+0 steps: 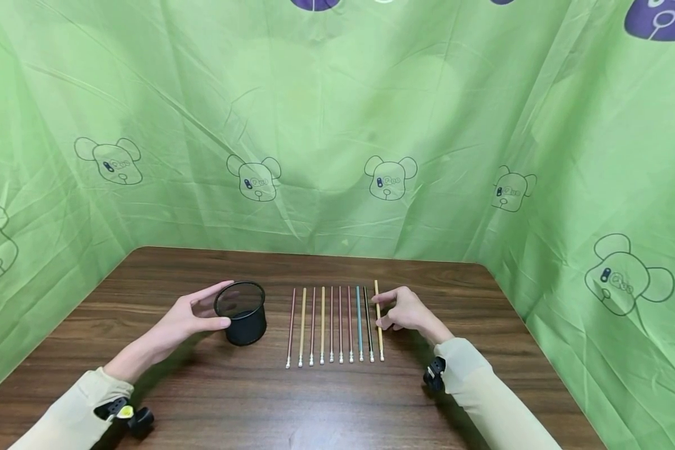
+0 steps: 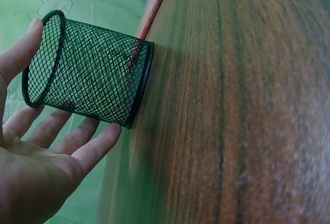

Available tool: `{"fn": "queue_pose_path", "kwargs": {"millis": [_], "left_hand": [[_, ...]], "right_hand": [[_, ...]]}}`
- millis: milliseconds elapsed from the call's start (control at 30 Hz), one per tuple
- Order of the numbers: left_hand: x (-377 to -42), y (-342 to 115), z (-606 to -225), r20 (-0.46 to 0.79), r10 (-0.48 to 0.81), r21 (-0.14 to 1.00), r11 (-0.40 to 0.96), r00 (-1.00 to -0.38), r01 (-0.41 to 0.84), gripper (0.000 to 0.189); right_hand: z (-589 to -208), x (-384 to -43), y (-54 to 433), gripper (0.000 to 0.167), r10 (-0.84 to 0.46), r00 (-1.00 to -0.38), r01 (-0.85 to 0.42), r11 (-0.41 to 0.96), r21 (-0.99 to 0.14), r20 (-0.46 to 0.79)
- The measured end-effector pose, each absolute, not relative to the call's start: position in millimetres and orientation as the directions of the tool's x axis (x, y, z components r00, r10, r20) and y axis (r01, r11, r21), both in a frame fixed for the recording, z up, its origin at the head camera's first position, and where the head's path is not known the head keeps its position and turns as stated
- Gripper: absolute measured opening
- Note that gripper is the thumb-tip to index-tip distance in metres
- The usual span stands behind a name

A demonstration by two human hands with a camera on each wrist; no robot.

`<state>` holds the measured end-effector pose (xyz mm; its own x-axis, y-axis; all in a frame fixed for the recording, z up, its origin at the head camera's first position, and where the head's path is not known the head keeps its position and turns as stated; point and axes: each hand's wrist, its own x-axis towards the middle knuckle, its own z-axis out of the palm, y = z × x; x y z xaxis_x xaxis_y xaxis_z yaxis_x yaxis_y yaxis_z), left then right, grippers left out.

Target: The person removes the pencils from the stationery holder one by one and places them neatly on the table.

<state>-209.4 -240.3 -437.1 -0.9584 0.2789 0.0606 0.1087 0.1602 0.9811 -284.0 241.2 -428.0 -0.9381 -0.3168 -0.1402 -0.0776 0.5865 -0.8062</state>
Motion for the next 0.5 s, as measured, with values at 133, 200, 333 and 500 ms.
{"fn": "queue_pose_path", "kwargs": {"millis": [133, 200, 333, 500], "left_hand": [[-209.5, -240.4, -437.1, 0.060, 0.280, 0.980, 0.167, -0.958, 0.110, 0.084], [-209.6, -240.6, -437.1, 0.060, 0.280, 0.979, 0.170, -0.958, 0.111, 0.084], [-210.0, -240.9, -437.2, 0.058, 0.282, 0.980, 0.167, -0.958, 0.108, 0.084], [-210.7, -240.8, -437.5, 0.055, 0.280, 0.980, 0.168, -0.958, 0.106, 0.082]], "right_hand": [[-431.3, -284.8, 240.3, 0.055, -0.318, -0.937, -0.081, 0.596, -0.799, -0.143], [-431.5, -284.9, 240.1, 0.054, -0.324, -0.936, -0.097, 0.606, -0.789, -0.134], [-431.1, -285.9, 238.8, 0.053, -0.316, -0.939, -0.102, 0.627, -0.772, -0.132], [-431.4, -287.1, 237.4, 0.053, -0.322, -0.939, -0.124, 0.653, -0.748, -0.125]]}}
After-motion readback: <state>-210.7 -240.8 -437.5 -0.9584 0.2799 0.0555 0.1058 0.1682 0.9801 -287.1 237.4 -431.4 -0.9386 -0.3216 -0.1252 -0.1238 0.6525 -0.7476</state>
